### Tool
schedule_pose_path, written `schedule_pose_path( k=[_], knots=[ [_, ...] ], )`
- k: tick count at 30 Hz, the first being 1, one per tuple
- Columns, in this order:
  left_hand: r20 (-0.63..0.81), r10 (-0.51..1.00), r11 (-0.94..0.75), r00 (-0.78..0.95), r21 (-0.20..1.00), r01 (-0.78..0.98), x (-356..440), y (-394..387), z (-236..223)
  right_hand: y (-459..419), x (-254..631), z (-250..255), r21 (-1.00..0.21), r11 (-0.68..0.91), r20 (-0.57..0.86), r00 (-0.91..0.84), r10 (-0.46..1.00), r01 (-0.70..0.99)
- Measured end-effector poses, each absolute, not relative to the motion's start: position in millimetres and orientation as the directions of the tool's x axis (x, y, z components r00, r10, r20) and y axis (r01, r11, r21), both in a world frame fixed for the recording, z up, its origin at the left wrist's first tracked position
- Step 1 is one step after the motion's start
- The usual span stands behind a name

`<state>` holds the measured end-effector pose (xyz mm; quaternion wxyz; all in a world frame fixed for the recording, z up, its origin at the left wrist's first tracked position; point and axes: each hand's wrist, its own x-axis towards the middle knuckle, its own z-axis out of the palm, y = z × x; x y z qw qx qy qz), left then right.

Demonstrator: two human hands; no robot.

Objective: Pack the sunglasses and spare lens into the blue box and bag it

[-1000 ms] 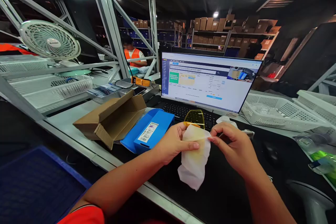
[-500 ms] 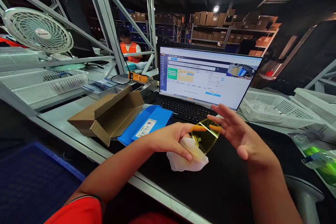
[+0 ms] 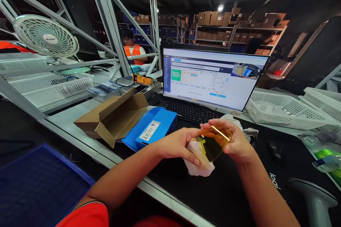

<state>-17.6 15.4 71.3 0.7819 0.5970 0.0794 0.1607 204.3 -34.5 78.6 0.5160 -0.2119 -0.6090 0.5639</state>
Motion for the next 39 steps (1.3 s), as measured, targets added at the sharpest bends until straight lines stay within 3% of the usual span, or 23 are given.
schedule_pose_path(
  k=[3, 6, 13, 27, 33, 39],
  knots=[
    [0.076, 0.374, 0.271, 0.925, 0.944, -0.187, -18.3, 13.8, 63.3, -36.9, 207.0, 82.3, -0.899, 0.318, 0.419, -0.381, 0.824, -0.302],
    [0.190, 0.464, 0.261, 0.865, 0.904, -0.338, -17.3, 9.0, 53.7, -39.7, 209.7, 85.6, -0.893, 0.359, 0.441, -0.365, 0.820, -0.273],
    [0.346, 0.656, 0.029, 0.671, 0.876, -0.481, -17.8, 0.9, 55.2, -46.6, 209.8, 90.7, -0.901, 0.388, 0.435, -0.382, 0.816, -0.196],
    [0.249, 0.735, 0.126, 0.631, 0.864, -0.487, -16.6, -1.3, 53.6, -51.2, 201.5, 92.6, -0.904, 0.421, 0.412, -0.416, 0.810, -0.074],
    [0.142, 0.785, 0.194, 0.603, 0.867, -0.458, -14.8, -1.1, 56.5, -49.9, 202.4, 87.8, -0.885, 0.451, 0.387, -0.356, 0.850, 0.115],
    [0.069, 0.822, 0.269, 0.565, 0.828, -0.492, -12.7, -3.8, 60.0, -57.8, 197.1, 96.3, -0.744, 0.532, 0.388, -0.386, 0.837, 0.405]
  ],
)
